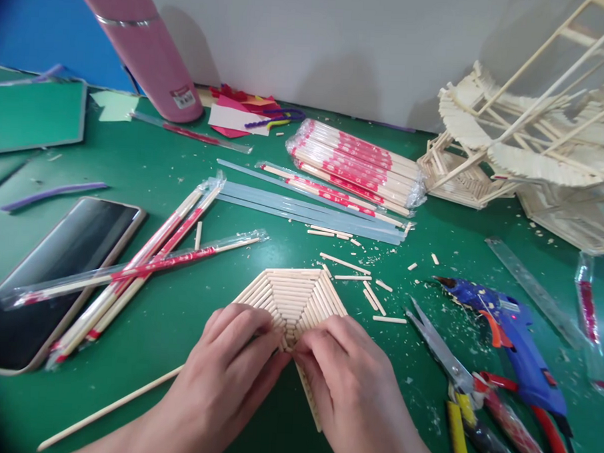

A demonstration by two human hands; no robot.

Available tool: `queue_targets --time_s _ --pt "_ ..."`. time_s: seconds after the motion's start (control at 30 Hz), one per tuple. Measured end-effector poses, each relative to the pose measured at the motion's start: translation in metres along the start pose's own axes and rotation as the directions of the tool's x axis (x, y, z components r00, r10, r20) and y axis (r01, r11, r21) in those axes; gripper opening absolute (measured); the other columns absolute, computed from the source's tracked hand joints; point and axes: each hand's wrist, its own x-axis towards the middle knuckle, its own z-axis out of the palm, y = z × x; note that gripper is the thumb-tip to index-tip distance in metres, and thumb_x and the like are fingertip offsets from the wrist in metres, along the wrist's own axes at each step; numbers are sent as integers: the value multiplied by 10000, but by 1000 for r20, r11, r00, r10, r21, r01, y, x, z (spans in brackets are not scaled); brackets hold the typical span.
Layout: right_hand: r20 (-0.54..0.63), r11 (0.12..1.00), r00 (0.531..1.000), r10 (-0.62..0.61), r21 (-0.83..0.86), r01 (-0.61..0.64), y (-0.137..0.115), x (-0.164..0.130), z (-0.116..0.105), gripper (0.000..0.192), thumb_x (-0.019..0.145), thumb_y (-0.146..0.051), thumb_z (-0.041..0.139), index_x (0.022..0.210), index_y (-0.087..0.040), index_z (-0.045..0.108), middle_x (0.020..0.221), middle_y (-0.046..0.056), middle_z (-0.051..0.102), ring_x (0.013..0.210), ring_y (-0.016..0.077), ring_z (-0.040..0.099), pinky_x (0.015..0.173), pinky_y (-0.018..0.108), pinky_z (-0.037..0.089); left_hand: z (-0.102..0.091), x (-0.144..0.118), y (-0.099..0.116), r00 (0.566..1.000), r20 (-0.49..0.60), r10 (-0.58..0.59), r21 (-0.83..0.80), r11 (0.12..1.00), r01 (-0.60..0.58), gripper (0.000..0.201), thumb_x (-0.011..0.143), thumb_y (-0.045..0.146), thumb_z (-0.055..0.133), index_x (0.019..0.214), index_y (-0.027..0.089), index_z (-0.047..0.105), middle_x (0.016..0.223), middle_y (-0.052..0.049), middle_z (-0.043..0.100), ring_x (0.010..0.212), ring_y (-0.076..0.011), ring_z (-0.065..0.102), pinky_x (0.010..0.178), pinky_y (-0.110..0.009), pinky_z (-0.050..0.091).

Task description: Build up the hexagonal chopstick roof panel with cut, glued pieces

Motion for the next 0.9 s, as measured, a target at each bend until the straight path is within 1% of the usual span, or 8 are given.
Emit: queue_targets --time_s 0.4,0.53,0.7,0.77,0.83,0.9 --pt "-17 1000 1000 3 -22 -4 -4 2 0 154 868 -138 419 814 -207 546 759 29 542 708 164 511 621 299 412 0 2 0 1000 -17 -10 10 1000 10 101 854 94 423 842 157 500 848 -48 477 773 -198 408 677 -390 353" --pt "6 1000 1000 29 -12 -29 -7 2 0 163 872 -142 412 800 -201 546 754 27 536 713 165 504 624 301 406 -1 3 1 999 -23 -23 10 1000 23 133 874 123 405 818 160 519 833 -45 489 756 -189 415 664 -374 355" --pt "28 998 998 61 -27 -60 -11 5 -3 163 869 -141 414 782 -194 540 756 24 534 731 170 500 638 305 407 -3 5 3 998 -47 -47 40 998 49 143 864 139 421 821 160 556 820 -51 507 758 -191 429 664 -365 372" --pt "37 997 996 79 10 -80 -11 6 -6 158 864 -139 434 754 -197 531 749 10 533 732 156 503 645 287 409 -2 5 3 997 -56 -50 62 997 53 129 853 151 441 830 160 568 821 -53 509 760 -191 434 688 -377 385" --pt "23 987 993 112 110 -114 -10 7 -9 146 858 -137 458 748 -201 530 749 -9 531 709 127 507 633 253 413 -2 5 3 996 -81 -48 92 994 56 124 846 162 455 812 159 575 814 -53 508 751 -188 436 700 -380 398" --pt "-22 962 987 159 227 -150 -8 6 -11 126 856 -148 474 761 -204 534 741 -24 523 665 100 505 604 218 413 -2 5 3 995 -90 -36 115 992 47 117 841 176 469 815 156 581 815 -58 508 760 -194 438 696 -379 408"
